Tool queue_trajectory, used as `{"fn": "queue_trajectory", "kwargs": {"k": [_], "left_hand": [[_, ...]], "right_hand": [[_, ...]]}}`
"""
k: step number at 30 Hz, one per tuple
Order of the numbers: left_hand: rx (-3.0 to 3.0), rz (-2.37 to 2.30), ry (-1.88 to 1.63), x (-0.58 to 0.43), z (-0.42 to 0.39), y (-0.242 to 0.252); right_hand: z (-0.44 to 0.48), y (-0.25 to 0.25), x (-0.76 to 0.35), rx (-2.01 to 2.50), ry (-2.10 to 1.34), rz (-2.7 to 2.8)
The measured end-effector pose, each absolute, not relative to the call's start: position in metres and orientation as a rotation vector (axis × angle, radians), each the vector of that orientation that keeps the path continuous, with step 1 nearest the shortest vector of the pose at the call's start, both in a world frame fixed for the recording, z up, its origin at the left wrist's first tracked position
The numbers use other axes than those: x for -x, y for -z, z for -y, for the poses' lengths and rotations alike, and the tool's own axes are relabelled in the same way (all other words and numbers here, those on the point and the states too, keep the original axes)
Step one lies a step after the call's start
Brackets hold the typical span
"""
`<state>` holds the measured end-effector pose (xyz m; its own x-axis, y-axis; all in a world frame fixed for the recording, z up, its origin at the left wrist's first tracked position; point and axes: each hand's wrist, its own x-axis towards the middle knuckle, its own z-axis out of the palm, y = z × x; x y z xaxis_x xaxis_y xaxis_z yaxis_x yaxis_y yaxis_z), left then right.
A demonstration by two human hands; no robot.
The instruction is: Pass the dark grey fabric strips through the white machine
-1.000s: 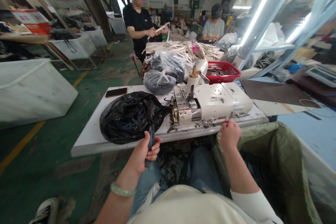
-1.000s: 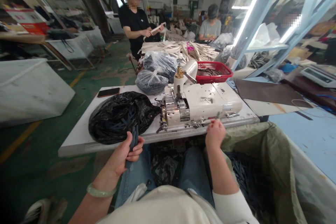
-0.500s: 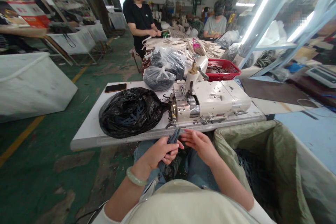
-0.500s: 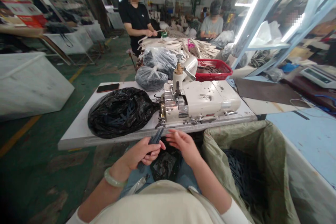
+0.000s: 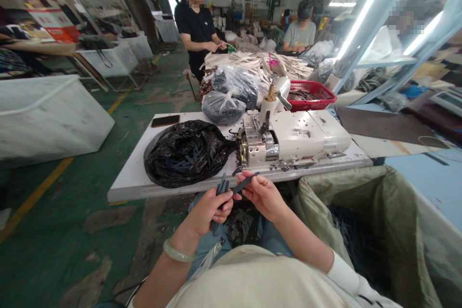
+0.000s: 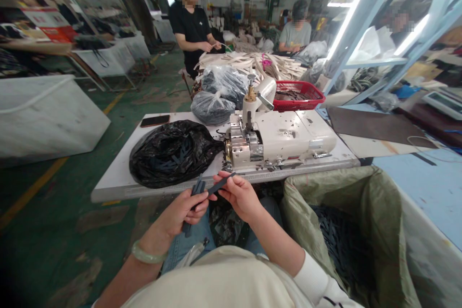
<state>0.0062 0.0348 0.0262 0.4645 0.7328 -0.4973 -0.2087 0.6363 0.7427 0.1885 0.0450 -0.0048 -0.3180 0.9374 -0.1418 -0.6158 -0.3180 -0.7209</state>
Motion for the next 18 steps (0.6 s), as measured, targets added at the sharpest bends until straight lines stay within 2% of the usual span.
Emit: {"fn": "queue_trajectory", "kwargs": {"k": [12, 18], "left_hand": [[-0.434, -0.697, -0.476, -0.020, -0.031, -0.016], [-0.477, -0.813, -0.570, -0.014, -0.035, -0.010]], "right_hand": [[-0.055, 0.009, -0.180, 0.595, -1.757, 0.810], [-0.131, 0.003, -0.212, 1.074, -1.521, 0.605]]}}
